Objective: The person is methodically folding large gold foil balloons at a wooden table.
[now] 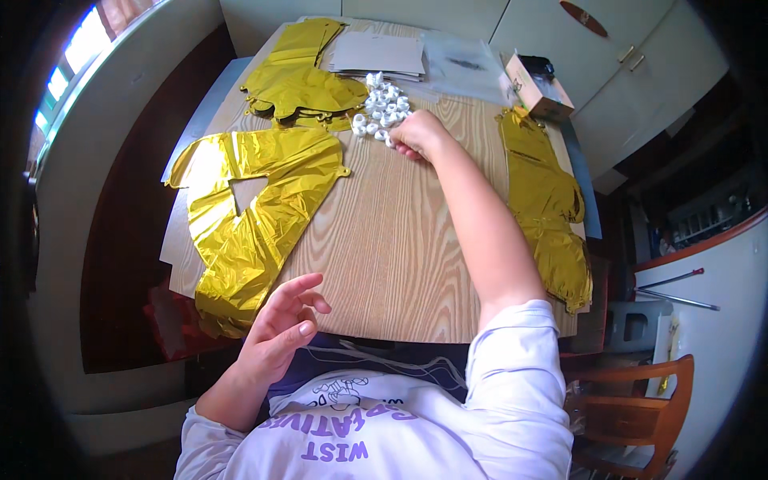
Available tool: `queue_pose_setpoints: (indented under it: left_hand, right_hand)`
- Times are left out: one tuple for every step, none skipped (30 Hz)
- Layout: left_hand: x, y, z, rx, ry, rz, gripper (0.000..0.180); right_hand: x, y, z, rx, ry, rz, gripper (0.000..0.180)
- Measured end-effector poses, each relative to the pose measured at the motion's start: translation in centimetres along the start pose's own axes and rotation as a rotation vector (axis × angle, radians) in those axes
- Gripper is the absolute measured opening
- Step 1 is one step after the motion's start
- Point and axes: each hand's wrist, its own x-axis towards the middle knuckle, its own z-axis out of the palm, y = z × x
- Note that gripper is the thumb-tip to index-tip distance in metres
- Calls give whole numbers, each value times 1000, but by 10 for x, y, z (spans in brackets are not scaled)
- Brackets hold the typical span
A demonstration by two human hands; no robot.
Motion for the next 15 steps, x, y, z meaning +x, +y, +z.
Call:
queue_pose_setpoints:
  left_hand:
    - [-2,0,1,13,11,15,61]
    - [-5,1,1,12,18,14,61]
    - [-8,1,0,11,21,10,61]
    - [-11,2,0,8,20,5,61]
    - [-15,1,-2,16,18,1,62]
    - [-21,1,-4,23,21,-3,63]
    - [-25,1,-7,27,21,-9,63]
    - [-31,5,-9,31,16,-16,57]
    - [-39,5,-17,69,-38,-36,53]
    - [-50,5,-27,106,-78,-56,48]
    - [-62,4,-36,138,-109,-76,44]
    - [-72,5,-42,178,-83,-125,33]
    - [-77,4,-49,378,-102,-148,26]
    - [-81,-1,-55,461,-31,-232,24]
    - [-81,-7,-60,545,38,-320,22]
  right_hand:
    - [4,-2,-1,5,31,20,12]
    - [9,-3,-1,17,13,12,8]
    - [10,1,-3,80,-9,-3,6]
    - [9,6,-8,143,-28,-15,5]
    - [6,12,-15,202,-45,-24,5]
    - [-5,14,-20,211,-68,-39,18]
    - [-19,21,-24,156,44,-129,19]
    - [-39,30,-25,103,154,-216,19]
    - [-62,39,-20,50,253,-307,19]
    - [-91,49,-12,-158,360,-488,24]
    - [-131,51,5,-365,454,-674,28]
    - [-178,46,20,-391,301,-553,29]
    - [-220,65,31,-268,175,-703,19]
    - [-256,74,40,-204,-109,-695,14]
    - [-280,79,47,-123,-393,-679,9]
